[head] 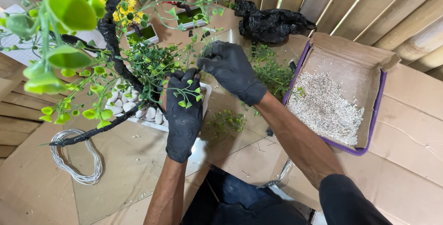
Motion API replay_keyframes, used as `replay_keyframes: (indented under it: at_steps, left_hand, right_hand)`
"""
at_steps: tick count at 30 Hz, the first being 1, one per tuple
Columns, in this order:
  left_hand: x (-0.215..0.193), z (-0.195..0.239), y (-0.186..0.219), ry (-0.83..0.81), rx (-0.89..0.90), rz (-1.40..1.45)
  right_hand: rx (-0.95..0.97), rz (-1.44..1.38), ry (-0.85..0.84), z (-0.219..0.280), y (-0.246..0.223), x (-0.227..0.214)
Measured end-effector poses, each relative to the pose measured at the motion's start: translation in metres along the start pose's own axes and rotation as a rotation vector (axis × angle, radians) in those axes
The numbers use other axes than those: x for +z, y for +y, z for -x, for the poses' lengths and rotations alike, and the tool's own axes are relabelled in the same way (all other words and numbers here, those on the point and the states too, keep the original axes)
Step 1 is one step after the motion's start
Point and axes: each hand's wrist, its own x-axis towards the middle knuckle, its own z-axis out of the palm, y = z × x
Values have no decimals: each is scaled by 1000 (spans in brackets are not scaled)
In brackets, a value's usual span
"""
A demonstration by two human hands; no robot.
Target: The person is meticulously attaching small sprigs of artificial greenery to a larger artificial tree structure set in a white pot filled with decorative stones.
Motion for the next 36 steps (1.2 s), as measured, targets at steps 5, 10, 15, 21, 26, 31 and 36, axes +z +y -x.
replay_keyframes:
  at_steps: [5, 10, 15, 21, 26, 31, 36]
  left_hand:
    - [32, 2, -36, 42, 162, -378]
    - [40, -2, -41, 165, 98, -345]
    - [52, 2, -48, 180, 61, -292]
    - [44, -3, -26, 201, -66, -238]
    - [65, -2, -43, 204, -59, -301]
    - [71, -4, -43, 248, -254, 11]
    - [60, 2, -56, 199, -361, 928]
  right_hand:
    - [-27, 17, -10, 5, -8, -1]
    - [8, -77, 18, 3, -3, 6]
    - [52, -103, 70, 2, 2, 13]
    - [120, -125, 126, 9, 4, 19]
    - [63, -227, 239, 15, 22, 27]
    - [10, -163, 285, 24, 15, 32]
    - [27, -37, 310, 27, 4, 33]
